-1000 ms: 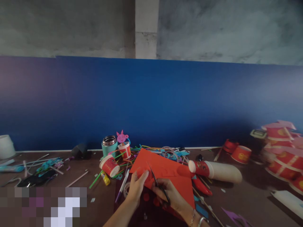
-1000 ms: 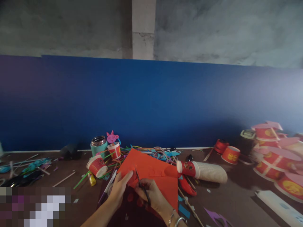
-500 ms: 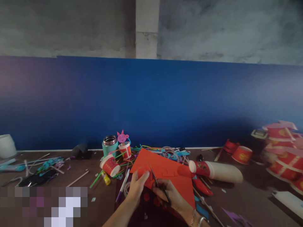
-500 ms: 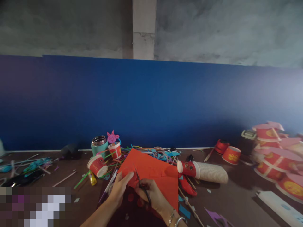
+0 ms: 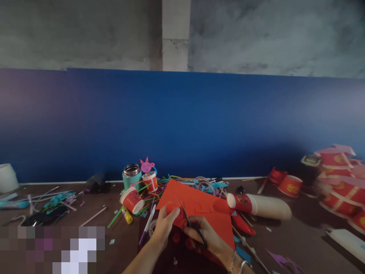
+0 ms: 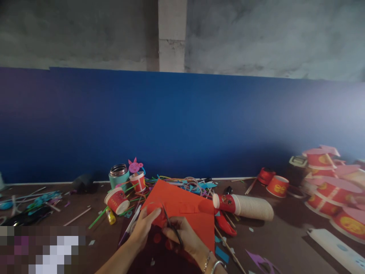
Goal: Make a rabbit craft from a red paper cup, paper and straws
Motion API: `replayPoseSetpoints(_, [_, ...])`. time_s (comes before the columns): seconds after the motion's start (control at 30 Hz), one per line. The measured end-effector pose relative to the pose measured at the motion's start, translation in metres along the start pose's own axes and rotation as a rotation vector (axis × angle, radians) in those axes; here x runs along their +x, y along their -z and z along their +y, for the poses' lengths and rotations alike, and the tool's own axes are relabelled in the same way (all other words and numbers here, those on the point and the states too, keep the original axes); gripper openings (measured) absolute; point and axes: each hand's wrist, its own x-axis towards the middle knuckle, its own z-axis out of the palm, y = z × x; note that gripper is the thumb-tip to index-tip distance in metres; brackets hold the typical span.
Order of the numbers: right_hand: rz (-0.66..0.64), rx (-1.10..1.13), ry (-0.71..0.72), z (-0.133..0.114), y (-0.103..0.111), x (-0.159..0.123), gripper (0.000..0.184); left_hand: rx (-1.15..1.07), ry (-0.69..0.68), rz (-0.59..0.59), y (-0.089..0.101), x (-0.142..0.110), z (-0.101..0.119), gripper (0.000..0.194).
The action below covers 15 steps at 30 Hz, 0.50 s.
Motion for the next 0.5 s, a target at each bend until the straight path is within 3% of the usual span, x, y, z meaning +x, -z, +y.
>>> replayPoseSetpoints(0.1, [0.02,0.028,-0.022,0.0008,0.0,0.0001,0.042,-0.043,-0.018,-0.114,0.0014,0.0016,-0.0009,0.032])
replayPoseSetpoints(0.4, [0.004,-0.063,-0.049,-0.0011,0.0038,-0.0015,0.035,-0.03,0.011,-0.196,0.0033,0.0019,0.0044,0.029])
replayPoseSetpoints(0.5, [-0.014,-0.075,-0.044,0.0001,0.0053,-0.0001,0.037,0.01,0.034,-0.113,0.0031,0.001,0.0045,0.032])
